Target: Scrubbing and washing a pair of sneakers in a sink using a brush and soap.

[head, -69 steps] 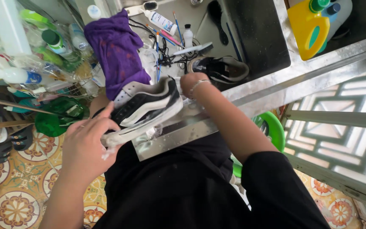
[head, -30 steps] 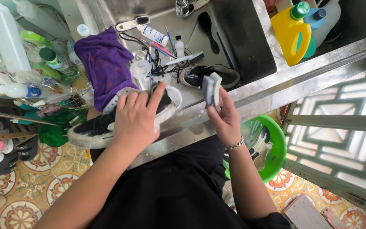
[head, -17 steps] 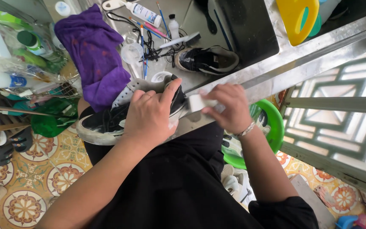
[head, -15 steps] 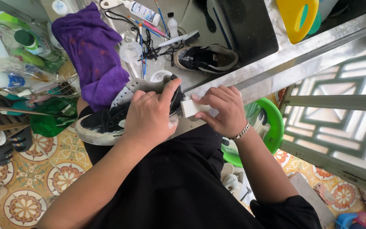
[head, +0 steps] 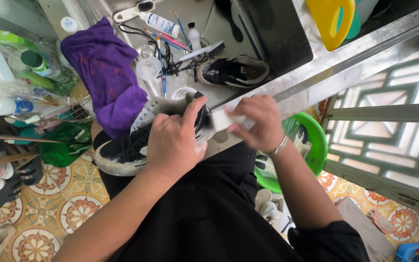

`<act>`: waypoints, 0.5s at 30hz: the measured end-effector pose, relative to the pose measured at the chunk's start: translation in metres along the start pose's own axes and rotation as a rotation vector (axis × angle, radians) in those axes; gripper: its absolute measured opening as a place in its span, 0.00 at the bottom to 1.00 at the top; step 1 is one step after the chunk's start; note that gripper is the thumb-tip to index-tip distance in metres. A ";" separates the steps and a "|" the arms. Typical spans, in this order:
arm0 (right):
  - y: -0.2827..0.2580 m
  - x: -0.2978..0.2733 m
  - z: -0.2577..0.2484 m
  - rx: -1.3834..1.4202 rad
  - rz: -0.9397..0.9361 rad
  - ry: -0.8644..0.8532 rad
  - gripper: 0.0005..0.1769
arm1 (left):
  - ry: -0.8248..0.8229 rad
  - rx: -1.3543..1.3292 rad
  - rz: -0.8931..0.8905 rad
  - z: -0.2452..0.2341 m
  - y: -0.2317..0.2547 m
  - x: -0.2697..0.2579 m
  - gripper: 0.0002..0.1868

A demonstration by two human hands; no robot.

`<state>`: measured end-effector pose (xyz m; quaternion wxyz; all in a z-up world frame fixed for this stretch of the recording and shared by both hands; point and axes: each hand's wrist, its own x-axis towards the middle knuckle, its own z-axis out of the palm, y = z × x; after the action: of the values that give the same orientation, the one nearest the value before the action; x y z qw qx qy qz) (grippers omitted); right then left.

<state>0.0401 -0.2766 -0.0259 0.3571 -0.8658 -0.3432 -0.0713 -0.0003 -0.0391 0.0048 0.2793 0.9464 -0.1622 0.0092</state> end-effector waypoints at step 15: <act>-0.004 0.001 -0.005 0.012 0.003 0.036 0.20 | 0.103 -0.043 -0.016 -0.005 0.008 -0.006 0.49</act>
<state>0.0383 -0.2774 -0.0193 0.3685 -0.8627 -0.3358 -0.0844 -0.0081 -0.0406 0.0123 0.3074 0.9398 -0.1402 0.0521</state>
